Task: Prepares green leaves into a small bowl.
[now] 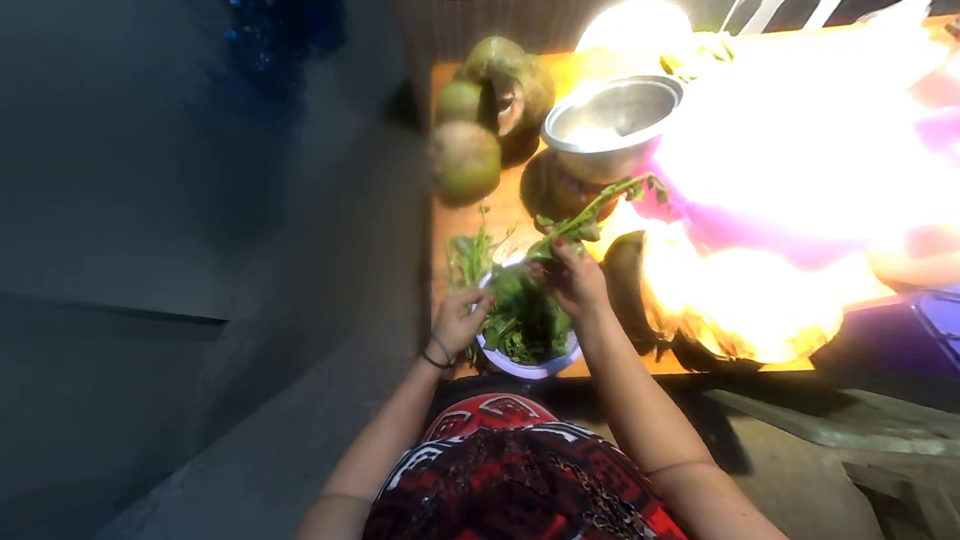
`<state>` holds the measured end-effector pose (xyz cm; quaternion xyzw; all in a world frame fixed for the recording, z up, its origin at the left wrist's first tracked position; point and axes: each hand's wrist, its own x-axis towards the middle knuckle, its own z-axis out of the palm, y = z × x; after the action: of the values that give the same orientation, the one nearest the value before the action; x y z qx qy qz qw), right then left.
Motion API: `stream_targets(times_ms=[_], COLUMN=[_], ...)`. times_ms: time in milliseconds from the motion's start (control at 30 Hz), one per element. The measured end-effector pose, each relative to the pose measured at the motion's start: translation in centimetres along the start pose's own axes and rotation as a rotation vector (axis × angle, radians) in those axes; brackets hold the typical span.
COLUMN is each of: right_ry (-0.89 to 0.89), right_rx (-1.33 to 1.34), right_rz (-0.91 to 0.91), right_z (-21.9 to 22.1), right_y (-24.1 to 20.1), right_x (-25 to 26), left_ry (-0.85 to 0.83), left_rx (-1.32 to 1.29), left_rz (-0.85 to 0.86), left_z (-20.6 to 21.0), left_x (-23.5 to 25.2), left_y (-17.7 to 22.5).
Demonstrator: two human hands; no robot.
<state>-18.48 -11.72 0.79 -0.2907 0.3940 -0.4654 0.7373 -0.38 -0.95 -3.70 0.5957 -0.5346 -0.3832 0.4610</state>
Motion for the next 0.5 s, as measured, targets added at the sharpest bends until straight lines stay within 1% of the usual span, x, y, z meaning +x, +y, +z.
stream_targets(times_ms=[100,167,233,300,367,500], right_ry=[-0.125,-0.136,-0.074,-0.023,-0.035,-0.221], right_rx=[-0.107,-0.171,-0.226,-0.293,-0.409,-0.814], right_rz=[-0.009,-0.002,-0.034,-0.096,-0.204,-0.54], right_z=[0.4,0.7,0.9,0.6,0.0,-1.7], right_y=[1.0,1.6,1.8,2.0,2.3,3.2], right_x=[-0.7,-0.9,-0.8,-0.6,-0.7,-0.8], left_ry=[-0.125,-0.164,-0.135,-0.037,0.017,0.059], left_rx=[-0.138,-0.245,-0.323,-0.327,-0.289,-0.228], left_rz=[-0.144,-0.217,-0.292,-0.346,-0.372,-0.373], left_z=[-0.3,-0.3,-0.2,0.1,0.2,0.4], left_x=[0.2,0.4,0.4,0.4,0.5,0.6], left_y=[1.8,2.4,2.6,2.5,2.6,2.7])
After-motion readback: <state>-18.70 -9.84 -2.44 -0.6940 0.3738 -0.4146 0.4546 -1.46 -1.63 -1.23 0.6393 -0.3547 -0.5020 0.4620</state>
